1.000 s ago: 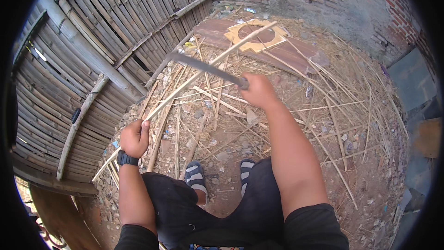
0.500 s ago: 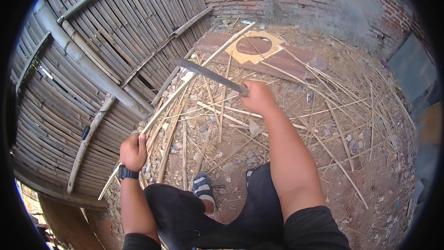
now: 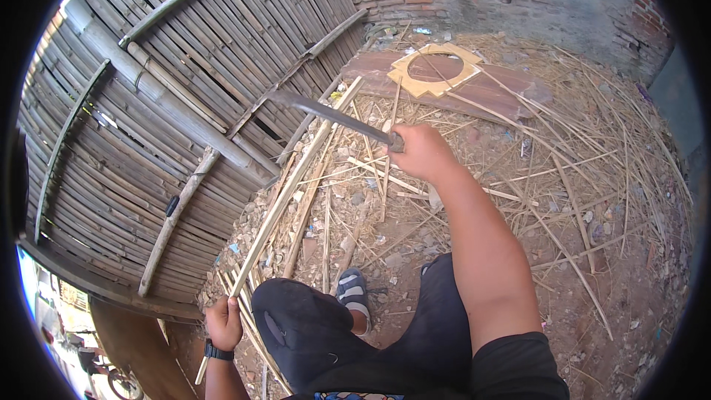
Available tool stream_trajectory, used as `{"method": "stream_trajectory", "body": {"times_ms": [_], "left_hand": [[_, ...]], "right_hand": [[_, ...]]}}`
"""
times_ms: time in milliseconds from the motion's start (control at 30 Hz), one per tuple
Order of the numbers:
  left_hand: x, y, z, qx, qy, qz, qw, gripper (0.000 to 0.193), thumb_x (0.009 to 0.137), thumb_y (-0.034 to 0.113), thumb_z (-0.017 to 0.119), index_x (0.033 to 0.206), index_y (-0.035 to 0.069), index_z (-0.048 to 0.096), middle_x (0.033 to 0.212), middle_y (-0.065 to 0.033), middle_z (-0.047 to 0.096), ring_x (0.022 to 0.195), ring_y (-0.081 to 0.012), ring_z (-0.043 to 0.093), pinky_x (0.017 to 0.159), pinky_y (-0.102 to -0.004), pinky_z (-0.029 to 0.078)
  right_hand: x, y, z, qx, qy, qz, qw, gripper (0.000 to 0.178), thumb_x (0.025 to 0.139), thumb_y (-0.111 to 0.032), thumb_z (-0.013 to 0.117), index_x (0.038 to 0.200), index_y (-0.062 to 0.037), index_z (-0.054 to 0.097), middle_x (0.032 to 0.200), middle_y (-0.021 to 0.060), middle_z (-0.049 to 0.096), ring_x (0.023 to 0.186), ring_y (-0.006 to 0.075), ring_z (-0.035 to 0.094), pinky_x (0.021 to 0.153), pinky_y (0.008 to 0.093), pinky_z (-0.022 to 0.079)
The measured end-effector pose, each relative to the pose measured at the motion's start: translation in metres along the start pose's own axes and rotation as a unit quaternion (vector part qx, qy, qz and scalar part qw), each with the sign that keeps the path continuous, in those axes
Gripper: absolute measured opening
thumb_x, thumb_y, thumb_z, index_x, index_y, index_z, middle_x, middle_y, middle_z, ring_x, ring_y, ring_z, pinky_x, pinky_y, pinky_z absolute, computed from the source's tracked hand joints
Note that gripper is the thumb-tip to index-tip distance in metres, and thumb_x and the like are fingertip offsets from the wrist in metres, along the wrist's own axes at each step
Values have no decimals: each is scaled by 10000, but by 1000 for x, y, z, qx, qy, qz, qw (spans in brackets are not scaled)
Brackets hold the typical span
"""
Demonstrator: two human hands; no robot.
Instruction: The person splits long bamboo sticks into thin strips using a machete. They hold the bamboo with one hand and repeatedly strike it with the machete to separate the strips, then gather and reposition the pieces on the ground.
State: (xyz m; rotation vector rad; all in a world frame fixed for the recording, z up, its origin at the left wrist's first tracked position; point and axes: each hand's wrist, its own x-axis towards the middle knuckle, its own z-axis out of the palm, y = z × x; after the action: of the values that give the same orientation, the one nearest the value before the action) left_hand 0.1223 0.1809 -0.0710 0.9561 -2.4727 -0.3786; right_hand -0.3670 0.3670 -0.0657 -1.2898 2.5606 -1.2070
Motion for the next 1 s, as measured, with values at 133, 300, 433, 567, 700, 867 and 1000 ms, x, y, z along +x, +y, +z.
{"method": "stream_trajectory", "body": {"times_ms": [133,300,433,567,700,867,1000], "left_hand": [[-20,-10,2,9,12,5,1000,456,1037,289,540,686,-4,527,574,-195,500,496,-358,499,497,-420,368],[-28,-3,-1,-15,-10,-15,1000,475,1053,303,525,689,-2,528,558,-148,475,490,-260,466,502,-400,368],[-37,-27,-1,-201,-149,-107,962,488,1078,384,497,735,38,541,583,-15,456,504,-140,409,492,-325,325],[-41,-34,-5,-378,-292,-215,852,468,1085,435,470,802,72,553,608,28,426,513,-85,357,491,-252,279],[-41,-32,-16,-428,-345,-253,796,499,1080,478,451,812,68,544,613,7,414,501,-96,341,489,-255,275],[-50,-32,-18,-431,-350,-258,791,509,1081,486,440,813,64,540,611,2,418,499,-99,338,488,-257,272],[-51,-29,-12,-387,-331,-239,826,504,1080,487,446,815,70,545,591,22,420,493,-79,347,478,-247,270]], "right_hand": [[-7,-30,20,-96,-53,-208,972,268,825,-272,762,1038,-114,722,815,175,705,786,374,693,719,472,540],[-2,-5,12,-17,20,-68,997,222,802,-249,763,946,-99,688,807,160,698,798,377,691,714,479,538],[-6,-15,14,-26,-14,-89,996,214,792,-239,761,928,-97,678,796,145,693,787,369,687,703,477,538],[-4,-12,25,-48,23,-228,972,200,758,-200,757,912,-105,674,747,130,671,770,362,684,688,472,534],[3,9,13,2,102,-98,990,166,754,-189,755,862,-104,662,716,117,662,738,343,680,679,466,528],[-4,-18,33,7,52,-254,966,165,769,-211,764,867,-116,670,711,120,667,710,345,678,638,462,517],[-8,-37,38,-53,25,-271,961,158,780,-207,752,884,-115,676,714,115,674,700,345,678,638,456,517]]}}
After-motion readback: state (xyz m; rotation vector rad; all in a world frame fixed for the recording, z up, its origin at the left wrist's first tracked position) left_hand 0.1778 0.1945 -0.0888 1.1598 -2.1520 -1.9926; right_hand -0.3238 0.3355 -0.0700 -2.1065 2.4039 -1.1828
